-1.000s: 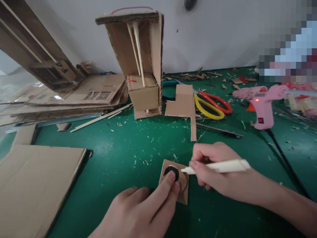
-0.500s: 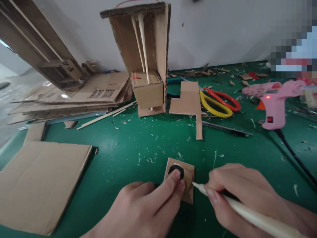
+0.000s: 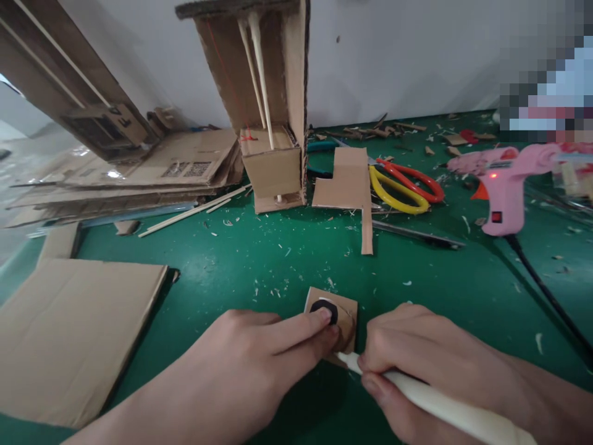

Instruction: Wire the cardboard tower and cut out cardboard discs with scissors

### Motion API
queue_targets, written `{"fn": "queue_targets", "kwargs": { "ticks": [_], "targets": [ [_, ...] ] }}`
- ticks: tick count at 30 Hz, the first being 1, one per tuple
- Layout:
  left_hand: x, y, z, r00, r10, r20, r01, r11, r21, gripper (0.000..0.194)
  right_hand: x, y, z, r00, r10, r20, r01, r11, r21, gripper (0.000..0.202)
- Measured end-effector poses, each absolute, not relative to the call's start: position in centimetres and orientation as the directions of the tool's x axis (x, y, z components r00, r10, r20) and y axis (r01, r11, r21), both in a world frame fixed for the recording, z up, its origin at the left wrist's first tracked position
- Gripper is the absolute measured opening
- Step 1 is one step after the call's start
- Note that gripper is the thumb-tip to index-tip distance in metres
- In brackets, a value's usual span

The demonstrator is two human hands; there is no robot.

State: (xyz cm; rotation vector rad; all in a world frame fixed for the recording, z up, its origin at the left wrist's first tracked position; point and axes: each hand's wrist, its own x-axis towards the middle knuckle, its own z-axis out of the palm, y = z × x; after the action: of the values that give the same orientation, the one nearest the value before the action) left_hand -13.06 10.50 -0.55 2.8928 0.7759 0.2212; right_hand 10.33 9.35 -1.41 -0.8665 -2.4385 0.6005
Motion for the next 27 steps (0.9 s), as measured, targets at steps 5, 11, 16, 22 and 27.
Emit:
{"fn": "queue_targets", "kwargs": {
  "ticks": [5,11,16,22,27],
  "targets": [
    [-13.3,11.1,-0.3,0.887,0.458,0.064,0.442,-0.88,0.174,0.049,10.1,9.2,-1.9,-0.736,0.611,0.29,0.434,0.756,-0.489,0.015],
    [-13.5,11.1,0.2,0.879,0.475,0.034,0.468,-0.875,0.127,0.053,11.3,9.1,-1.7,-0.566,0.72,0.401,0.519,0.689,-0.506,0.017],
    [-12.9,10.1,1.2,0.893,0.45,0.01,0.45,-0.892,-0.04,0.049,12.0,9.6,-0.5,-0.389,0.889,0.243,0.541,0.434,-0.72,0.019],
    [-10.3,7.5,1.4,0.879,0.477,0.004,0.46,-0.846,-0.27,0.042,11.2,11.3,1.5,-0.422,0.901,-0.099,0.566,0.176,-0.806,0.017],
    [-8.6,6.6,0.9,0.874,0.486,0.016,0.465,-0.827,-0.315,0.043,8.7,13.3,2.1,-0.427,0.871,-0.242,0.506,0.009,-0.862,0.033]
  ]
}}
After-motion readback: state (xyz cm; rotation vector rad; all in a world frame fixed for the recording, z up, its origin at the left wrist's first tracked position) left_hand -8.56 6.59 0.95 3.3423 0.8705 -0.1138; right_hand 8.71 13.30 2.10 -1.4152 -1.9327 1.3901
